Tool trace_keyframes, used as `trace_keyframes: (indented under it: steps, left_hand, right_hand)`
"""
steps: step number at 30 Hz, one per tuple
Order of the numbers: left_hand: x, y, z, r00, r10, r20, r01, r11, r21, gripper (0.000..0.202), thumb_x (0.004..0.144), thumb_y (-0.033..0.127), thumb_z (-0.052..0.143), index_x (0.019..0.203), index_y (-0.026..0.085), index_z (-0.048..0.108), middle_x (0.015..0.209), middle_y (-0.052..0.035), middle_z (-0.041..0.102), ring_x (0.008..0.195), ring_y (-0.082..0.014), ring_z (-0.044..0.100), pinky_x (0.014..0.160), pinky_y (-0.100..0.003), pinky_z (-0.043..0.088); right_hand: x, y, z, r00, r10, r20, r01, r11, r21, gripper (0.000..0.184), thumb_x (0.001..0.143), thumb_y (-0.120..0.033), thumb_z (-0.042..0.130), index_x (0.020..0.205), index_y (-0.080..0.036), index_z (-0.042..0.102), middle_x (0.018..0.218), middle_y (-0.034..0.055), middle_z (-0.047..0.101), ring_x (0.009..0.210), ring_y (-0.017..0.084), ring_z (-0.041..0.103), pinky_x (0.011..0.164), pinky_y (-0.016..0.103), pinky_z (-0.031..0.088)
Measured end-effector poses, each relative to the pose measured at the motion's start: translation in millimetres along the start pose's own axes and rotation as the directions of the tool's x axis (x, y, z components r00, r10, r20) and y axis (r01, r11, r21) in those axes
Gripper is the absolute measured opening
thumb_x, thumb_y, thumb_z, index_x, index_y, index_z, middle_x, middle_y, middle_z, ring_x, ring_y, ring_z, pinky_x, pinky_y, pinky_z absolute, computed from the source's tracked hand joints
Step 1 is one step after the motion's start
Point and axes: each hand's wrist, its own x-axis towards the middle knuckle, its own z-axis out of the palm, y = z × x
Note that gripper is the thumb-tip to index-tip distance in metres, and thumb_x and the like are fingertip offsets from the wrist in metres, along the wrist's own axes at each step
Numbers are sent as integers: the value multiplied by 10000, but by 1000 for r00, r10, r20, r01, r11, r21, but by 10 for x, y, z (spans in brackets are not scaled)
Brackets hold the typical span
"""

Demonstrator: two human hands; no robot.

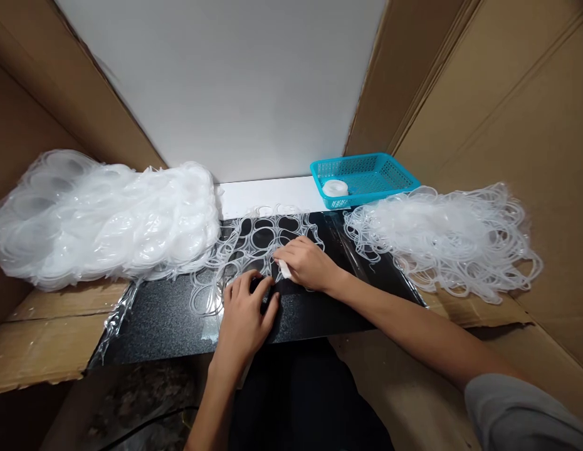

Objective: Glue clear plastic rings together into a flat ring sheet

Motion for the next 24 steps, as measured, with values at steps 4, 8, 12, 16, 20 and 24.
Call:
trace_keyframes:
  steps: [4,8,12,16,20,24]
  left_hand:
    - [-5,-23,-9,1000,10,4,-10,999,-39,220,1032,343,564,1179,275,712,1300,-107,615,1259,-320,568,1080,-508,437]
    - [-9,-49,-34,999,31,23,-29,996,-80,200,1022,337,585,1167,281,711,1306,-97,616,1267,-317,555,1078,-518,430]
    - [-10,-56,-93,991,79,104,-64,988,-137,188,1017,358,598,1149,297,717,1334,-77,619,1296,-320,536,1088,-533,428]
    - [-4,-37,-142,988,102,116,-83,984,-157,171,999,348,616,1117,301,729,1328,-63,632,1290,-321,545,1083,-533,450]
    - [-11,-16,-146,979,170,111,-151,975,-160,187,986,338,628,1136,296,733,1349,-64,644,1287,-322,573,1081,-530,479]
    - [-71,-29,-107,974,225,29,-217,961,-171,386,980,293,641,1365,272,651,1400,-83,659,1302,-307,602,1104,-495,498]
  right_hand:
    - [14,165,-91,987,126,-95,-128,992,-11,236,1046,-171,532,1129,-169,753,1090,125,801,998,271,694,945,415,429]
    - [24,320,-174,954,232,-190,-234,972,14,249,1070,-199,522,1129,-181,762,1122,108,804,998,269,707,944,413,436]
    - [28,507,-215,899,331,-286,-335,941,35,295,1097,-280,487,1093,-203,772,1086,91,803,1025,265,719,971,416,467]
    - [28,708,-264,837,365,-409,-376,925,56,344,1099,-329,455,1067,-205,774,1069,94,805,1036,258,727,965,404,527]
    - [61,708,-340,772,357,-526,-373,924,81,349,1093,-324,458,1074,-199,783,1103,113,808,1056,269,735,988,429,556]
    - [124,361,-293,856,219,-469,-167,974,150,259,1074,-312,551,1057,-215,791,1095,86,820,1060,248,747,1000,426,552]
